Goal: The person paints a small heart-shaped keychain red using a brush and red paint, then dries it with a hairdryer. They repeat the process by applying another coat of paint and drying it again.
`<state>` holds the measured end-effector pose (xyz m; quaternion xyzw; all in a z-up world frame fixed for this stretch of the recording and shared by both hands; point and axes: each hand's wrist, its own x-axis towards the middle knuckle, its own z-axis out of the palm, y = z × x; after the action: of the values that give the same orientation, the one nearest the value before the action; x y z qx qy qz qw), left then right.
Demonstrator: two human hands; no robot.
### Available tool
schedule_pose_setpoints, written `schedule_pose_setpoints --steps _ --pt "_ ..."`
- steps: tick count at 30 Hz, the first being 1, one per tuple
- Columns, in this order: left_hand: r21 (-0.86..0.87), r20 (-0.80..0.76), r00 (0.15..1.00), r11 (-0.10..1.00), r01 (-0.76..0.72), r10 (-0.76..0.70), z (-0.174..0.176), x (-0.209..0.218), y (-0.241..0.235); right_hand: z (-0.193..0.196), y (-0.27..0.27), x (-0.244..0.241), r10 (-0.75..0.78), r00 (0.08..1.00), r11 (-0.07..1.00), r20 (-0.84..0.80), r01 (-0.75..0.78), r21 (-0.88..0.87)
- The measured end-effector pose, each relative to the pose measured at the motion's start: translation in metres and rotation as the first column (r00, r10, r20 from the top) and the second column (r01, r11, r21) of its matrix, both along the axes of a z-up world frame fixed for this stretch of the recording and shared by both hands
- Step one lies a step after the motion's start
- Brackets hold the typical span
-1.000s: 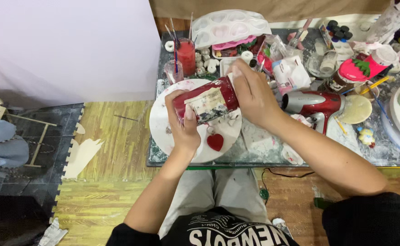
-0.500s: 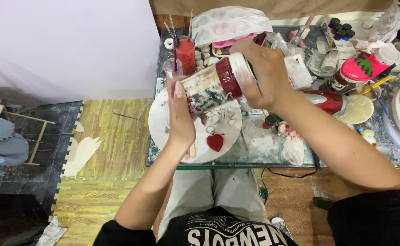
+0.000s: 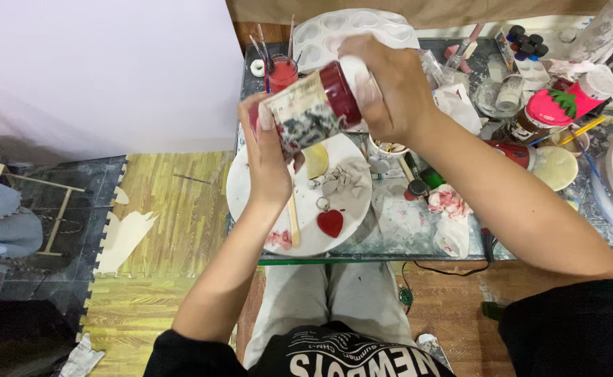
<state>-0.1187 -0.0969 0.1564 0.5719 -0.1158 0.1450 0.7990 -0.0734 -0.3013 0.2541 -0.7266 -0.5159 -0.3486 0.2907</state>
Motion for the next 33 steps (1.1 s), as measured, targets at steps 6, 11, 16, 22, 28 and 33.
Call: schedule_pose_setpoints --steps 6,11,16,22,28,33 --pt "0.185 0.002 0.998 0.980 -0.069 0.070 -0.016 0.052 0.001 -0.023 -0.001 0.035 -0.356 0.689 0.921 -0.631 0.371 -0.115" --pt "0.514 0.077 0.989 0.845 -0.146 0.124 -0.042 0.094 -0.002 -0.043 -0.035 0.120 -0.395 0.859 0.906 -0.326 0.305 -0.293" --pt "0.774 0.282 0.957 0.573 -0.270 0.070 -0.078 0.105 -0.008 -0.104 -0.051 0.181 -0.635 0.729 0.647 -0.256 0.320 -0.692" --pt "-0.017 -0.216 0.886 0.909 0.416 -0.410 -0.077 0.109 -0.013 -0.156 -0.061 0.201 -0.697 0.694 0.493 -0.179 0.283 -0.823" --pt "-0.648 0.054 0.661 0.477 0.593 -0.748 -0.054 0.067 -0.021 -0.115 -0.055 0.164 -0.613 0.719 0.679 -0.328 0.267 -0.684" --pt "-0.585 0.088 0.680 0.514 0.627 -0.728 -0.043 0.032 -0.021 -0.067 -0.102 0.045 -0.297 0.821 0.954 -0.487 0.237 -0.182"
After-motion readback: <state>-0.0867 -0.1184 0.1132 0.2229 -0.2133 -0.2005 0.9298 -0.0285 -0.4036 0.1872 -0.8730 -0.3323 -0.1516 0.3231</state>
